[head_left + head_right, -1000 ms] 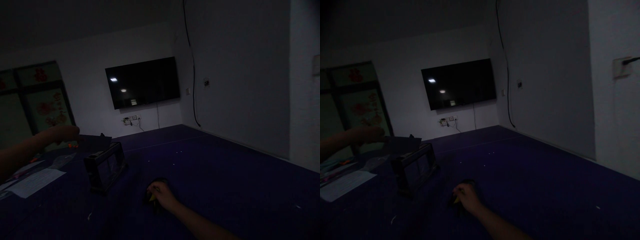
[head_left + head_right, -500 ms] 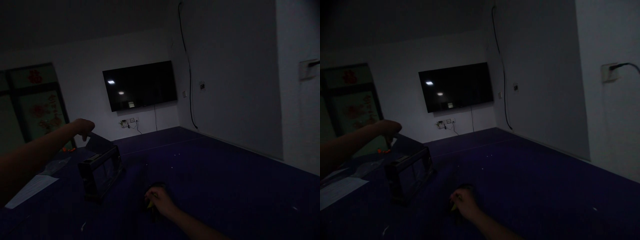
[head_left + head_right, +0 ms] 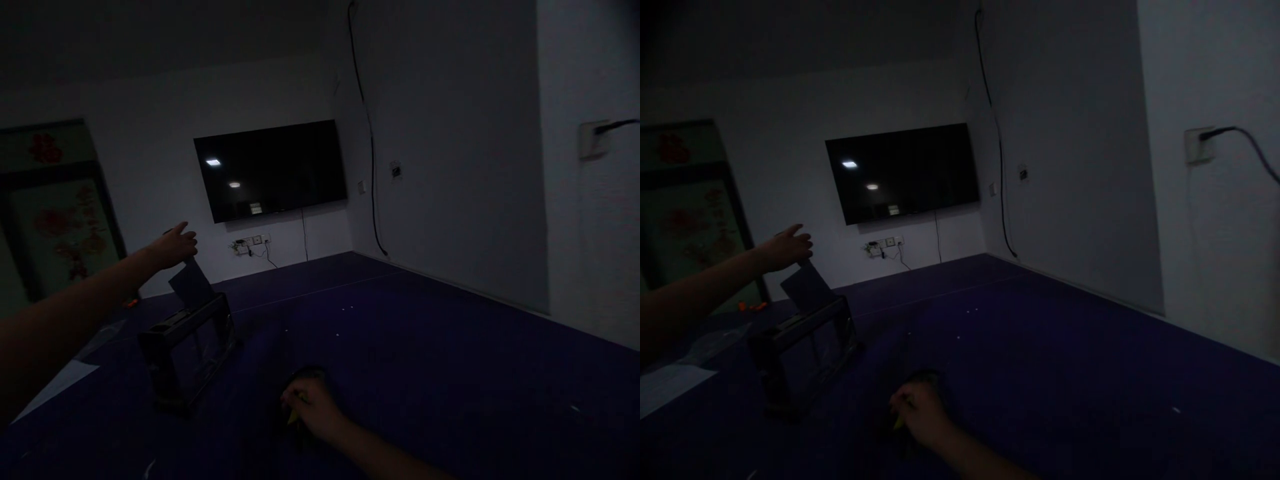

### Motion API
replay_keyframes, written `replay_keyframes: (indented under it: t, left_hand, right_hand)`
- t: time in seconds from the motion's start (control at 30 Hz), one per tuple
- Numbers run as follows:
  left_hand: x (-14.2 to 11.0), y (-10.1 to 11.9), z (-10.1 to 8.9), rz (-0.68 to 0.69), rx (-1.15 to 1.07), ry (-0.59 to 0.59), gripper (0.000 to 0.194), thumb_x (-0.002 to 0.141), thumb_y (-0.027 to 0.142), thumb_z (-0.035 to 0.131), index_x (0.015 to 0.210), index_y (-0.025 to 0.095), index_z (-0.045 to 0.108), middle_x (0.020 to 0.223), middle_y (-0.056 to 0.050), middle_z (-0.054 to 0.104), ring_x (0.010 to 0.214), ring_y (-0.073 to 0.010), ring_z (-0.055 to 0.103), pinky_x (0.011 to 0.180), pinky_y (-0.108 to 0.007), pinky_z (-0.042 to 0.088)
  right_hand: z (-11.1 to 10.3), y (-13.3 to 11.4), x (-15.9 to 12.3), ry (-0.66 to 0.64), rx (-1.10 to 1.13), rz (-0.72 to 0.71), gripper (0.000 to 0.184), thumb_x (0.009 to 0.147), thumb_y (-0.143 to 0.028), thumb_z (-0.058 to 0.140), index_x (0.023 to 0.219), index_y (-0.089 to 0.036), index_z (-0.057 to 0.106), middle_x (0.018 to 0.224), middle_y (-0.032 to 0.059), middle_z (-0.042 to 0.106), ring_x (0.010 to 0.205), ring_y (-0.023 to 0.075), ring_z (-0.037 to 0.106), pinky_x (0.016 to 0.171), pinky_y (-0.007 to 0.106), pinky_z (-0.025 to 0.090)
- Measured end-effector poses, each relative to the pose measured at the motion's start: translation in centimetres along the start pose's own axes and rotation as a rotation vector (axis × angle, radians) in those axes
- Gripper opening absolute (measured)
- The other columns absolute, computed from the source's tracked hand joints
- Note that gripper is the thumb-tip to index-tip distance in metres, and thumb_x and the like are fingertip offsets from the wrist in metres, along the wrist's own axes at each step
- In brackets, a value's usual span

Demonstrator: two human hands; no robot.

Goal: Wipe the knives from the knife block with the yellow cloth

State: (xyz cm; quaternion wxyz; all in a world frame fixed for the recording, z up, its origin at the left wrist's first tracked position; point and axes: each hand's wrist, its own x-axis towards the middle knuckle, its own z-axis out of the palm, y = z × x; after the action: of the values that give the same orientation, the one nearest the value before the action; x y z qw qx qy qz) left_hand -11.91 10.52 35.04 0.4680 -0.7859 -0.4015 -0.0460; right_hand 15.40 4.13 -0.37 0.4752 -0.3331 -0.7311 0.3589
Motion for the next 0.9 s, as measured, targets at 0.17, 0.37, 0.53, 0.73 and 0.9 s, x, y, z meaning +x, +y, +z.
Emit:
replay_keyframes:
  t: [0.17,0.37,0.53,0.73,0.9]
  left_hand:
    - [1.3,1.2,1.4,0.103,0.132,-0.099,0.023,0.07,-0.001,0.046,0.066,0.015,0.063,0.075,-0.005,0.065,0.087,-0.0166,0.049,0.102,-0.04,0.015]
    - [1.8,2.8,3.8,0.097,0.195,-0.142,0.028,0.068,0.0,0.046,0.057,0.021,0.062,0.07,-0.005,0.066,0.085,-0.0194,0.055,0.102,-0.04,0.016]
    - [0.3,4.8,6.7,0.102,0.164,-0.152,0.026,0.065,0.0,0.049,0.057,0.021,0.062,0.07,-0.004,0.067,0.083,-0.0182,0.058,0.102,-0.038,0.019]
    - [-1.3,6.6,10.6,0.04,0.078,-0.173,0.024,0.065,0.002,0.052,0.051,0.02,0.061,0.063,-0.004,0.066,0.08,-0.0178,0.06,0.103,-0.037,0.019]
    - [-1.1,7.1,11.8,-0.085,0.004,-0.156,0.024,0.063,0.002,0.052,0.052,0.022,0.061,0.06,-0.003,0.065,0.084,-0.0189,0.059,0.105,-0.041,0.017]
  right_hand:
    - [0.0,0.0,0.0,-0.001,-0.022,0.003,0.031,0.083,-0.039,0.048,0.074,-0.018,0.069,0.07,0.0041,0.066,0.067,0.0164,0.061,0.059,0.024,0.041]
    - [0.1,-0.2,-0.1,-0.006,-0.067,0.014,0.025,0.081,-0.033,0.051,0.074,-0.017,0.068,0.073,0.0043,0.067,0.068,0.0165,0.061,0.061,0.024,0.041]
    - [0.2,-0.3,0.0,-0.017,-0.106,0.018,0.027,0.083,-0.032,0.048,0.073,-0.017,0.068,0.071,0.0036,0.067,0.066,0.0155,0.061,0.058,0.023,0.04]
    - [0.4,0.3,0.3,-0.029,-0.142,0.035,0.021,0.081,-0.027,0.051,0.073,-0.017,0.068,0.07,0.0022,0.066,0.066,0.0146,0.06,0.062,0.023,0.04]
    - [0.5,0.2,0.3,-0.039,-0.148,0.027,0.021,0.081,-0.028,0.05,0.074,-0.017,0.068,0.074,0.0027,0.067,0.069,0.0152,0.061,0.064,0.024,0.04]
